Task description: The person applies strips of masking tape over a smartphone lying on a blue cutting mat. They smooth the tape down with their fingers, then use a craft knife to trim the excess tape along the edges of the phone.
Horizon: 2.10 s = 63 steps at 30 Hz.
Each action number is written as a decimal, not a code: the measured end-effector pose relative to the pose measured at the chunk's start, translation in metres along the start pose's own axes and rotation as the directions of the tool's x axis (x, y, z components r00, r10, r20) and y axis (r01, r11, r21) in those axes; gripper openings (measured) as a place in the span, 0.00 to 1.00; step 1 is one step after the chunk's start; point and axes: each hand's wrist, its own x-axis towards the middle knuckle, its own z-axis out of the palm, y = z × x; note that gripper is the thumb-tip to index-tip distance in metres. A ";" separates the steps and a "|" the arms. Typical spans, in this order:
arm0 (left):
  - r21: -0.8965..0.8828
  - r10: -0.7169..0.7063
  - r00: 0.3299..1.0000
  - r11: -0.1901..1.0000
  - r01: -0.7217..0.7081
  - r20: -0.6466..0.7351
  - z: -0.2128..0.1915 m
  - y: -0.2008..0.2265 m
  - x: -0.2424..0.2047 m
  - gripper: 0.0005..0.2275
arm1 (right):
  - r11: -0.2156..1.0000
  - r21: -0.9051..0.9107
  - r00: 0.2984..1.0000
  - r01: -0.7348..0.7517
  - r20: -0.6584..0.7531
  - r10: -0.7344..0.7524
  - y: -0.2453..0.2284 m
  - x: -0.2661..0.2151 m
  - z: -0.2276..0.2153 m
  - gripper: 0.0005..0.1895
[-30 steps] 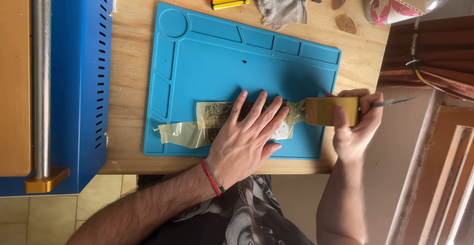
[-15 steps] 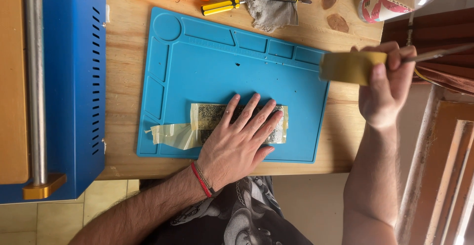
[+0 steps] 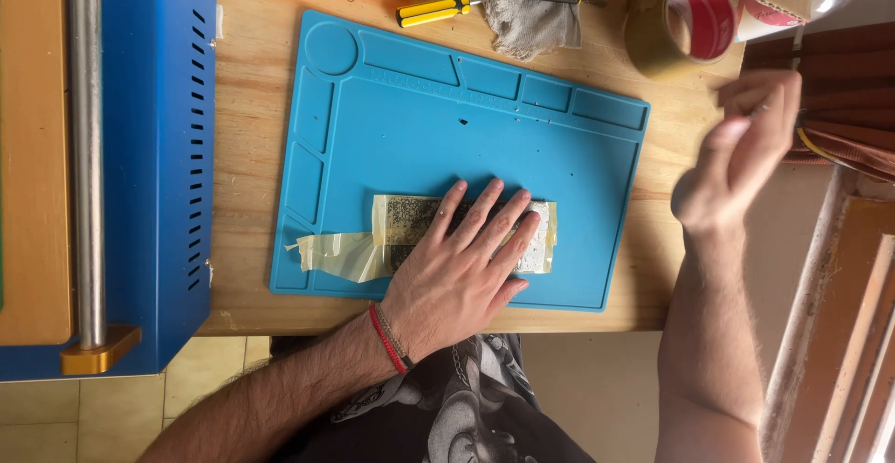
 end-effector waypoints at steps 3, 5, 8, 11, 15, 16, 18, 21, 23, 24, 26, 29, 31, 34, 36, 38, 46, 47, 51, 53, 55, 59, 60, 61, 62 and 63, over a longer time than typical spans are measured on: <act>-0.072 -0.011 0.999 0.997 0.008 -0.035 0.000 -0.001 0.001 0.29 | 0.950 0.198 0.964 -0.241 0.167 0.209 -0.013 -0.012 -0.007 0.32; -0.259 -0.071 0.991 0.965 0.039 -0.116 -0.010 0.000 0.003 0.23 | 0.954 0.187 0.952 -0.234 0.241 0.186 -0.028 -0.018 -0.001 0.29; -0.612 -0.281 0.937 0.784 0.098 -0.210 -0.030 0.000 0.013 0.15 | 0.980 0.131 0.914 -0.152 0.395 0.089 -0.037 -0.030 0.011 0.25; -0.835 -0.527 0.841 0.512 0.202 -0.120 -0.041 -0.005 0.025 0.18 | 0.990 0.136 0.874 -0.023 0.484 -0.046 -0.046 -0.037 0.024 0.23; -0.956 -0.661 0.750 0.194 0.220 0.038 -0.039 -0.012 0.042 0.10 | 0.980 0.096 0.865 0.171 0.461 -0.197 -0.049 -0.048 0.032 0.19; -0.953 -0.662 0.749 0.199 0.227 0.041 -0.039 -0.012 0.044 0.10 | 0.981 0.103 0.868 0.166 0.457 -0.195 -0.047 -0.049 0.033 0.19; -0.950 -0.678 0.735 0.218 0.226 0.019 -0.038 -0.012 0.048 0.05 | 0.975 0.094 0.847 0.203 0.482 -0.223 -0.044 -0.055 0.034 0.20; -0.959 -0.688 0.726 0.210 0.189 -0.007 -0.045 -0.018 0.046 0.07 | 0.975 0.097 0.844 0.201 0.488 -0.222 -0.038 -0.057 0.030 0.20; -0.950 -0.775 0.631 0.219 0.222 -0.031 -0.054 -0.030 0.042 0.06 | 0.979 0.093 0.844 0.182 0.497 -0.204 -0.030 -0.055 0.027 0.20; -0.943 -0.851 0.521 0.227 0.244 -0.070 -0.060 -0.036 0.040 0.06 | 0.980 0.088 0.838 0.177 0.508 -0.196 -0.028 -0.055 0.026 0.20; -0.923 -0.817 0.559 0.314 0.221 -0.144 -0.064 -0.047 0.027 0.13 | 0.989 0.113 0.847 0.096 0.512 -0.141 -0.014 -0.057 0.023 0.20; -0.883 -0.766 0.628 0.381 0.273 -0.136 -0.070 -0.050 0.011 0.30 | 0.984 0.164 0.848 -0.065 0.529 -0.032 -0.001 -0.051 0.018 0.21; -0.854 -0.755 0.654 0.373 0.364 -0.051 -0.073 -0.044 0.005 0.44 | 0.968 0.197 0.844 -0.157 0.536 0.028 0.003 -0.047 0.015 0.23; -0.439 -0.507 0.852 0.801 0.408 -0.132 -0.073 -0.034 0.004 0.37 | 0.957 0.187 0.848 -0.223 0.521 0.095 0.003 -0.044 0.010 0.23; 0.071 -0.331 0.933 0.943 0.324 0.141 -0.065 -0.026 0.002 0.38 | 0.956 0.179 0.846 -0.231 0.523 0.107 0.005 -0.045 0.007 0.21; 0.082 -0.328 0.935 0.944 0.319 0.138 -0.058 -0.019 0.003 0.38 | 0.954 0.184 0.849 -0.236 0.516 0.110 0.004 -0.042 0.005 0.22; 0.259 -0.321 0.924 0.929 0.265 0.208 -0.064 -0.016 0.025 0.45 | 0.927 0.250 0.870 -0.280 0.475 0.134 0.005 -0.039 -0.003 0.25; 0.176 -0.329 0.914 0.940 0.293 0.236 -0.067 -0.013 0.024 0.35 | 0.916 0.266 0.869 -0.300 0.472 0.148 0.004 -0.039 -0.004 0.25; 0.073 -0.183 0.974 0.982 0.174 0.131 -0.090 0.003 0.031 0.06 | 0.902 0.296 0.880 -0.313 0.448 0.158 0.004 -0.035 -0.010 0.25; 0.104 -0.051 0.999 0.993 0.050 0.011 -0.097 0.007 0.036 0.03 | 0.900 0.299 0.883 -0.319 0.439 0.167 0.005 -0.035 -0.011 0.25; 0.152 0.082 0.991 0.986 -0.065 -0.109 -0.094 0.002 0.034 0.04 | 0.898 0.304 0.887 -0.318 0.431 0.168 0.003 -0.033 -0.013 0.25; 0.385 0.337 0.907 0.895 -0.226 -0.253 -0.065 -0.022 0.017 0.05 | 0.848 0.352 0.871 -0.397 0.436 0.227 -0.004 -0.030 -0.015 0.29; 0.409 0.365 0.898 0.879 -0.246 -0.245 -0.057 -0.027 0.012 0.05 | 0.831 0.361 0.866 -0.424 0.432 0.254 -0.006 -0.030 -0.015 0.31; 0.406 0.364 0.899 0.880 -0.246 -0.243 -0.056 -0.029 0.009 0.05 | 0.829 0.360 0.864 -0.427 0.434 0.257 -0.005 -0.031 -0.015 0.31; 0.402 0.346 0.913 0.884 -0.240 -0.216 -0.054 -0.031 0.005 0.05 | 0.822 0.344 0.852 -0.454 0.438 0.288 -0.004 -0.033 -0.016 0.25; 0.398 0.326 0.926 0.888 -0.231 -0.189 -0.053 -0.033 0.002 0.04 | 0.813 0.328 0.838 -0.481 0.443 0.318 -0.004 -0.034 -0.017 0.19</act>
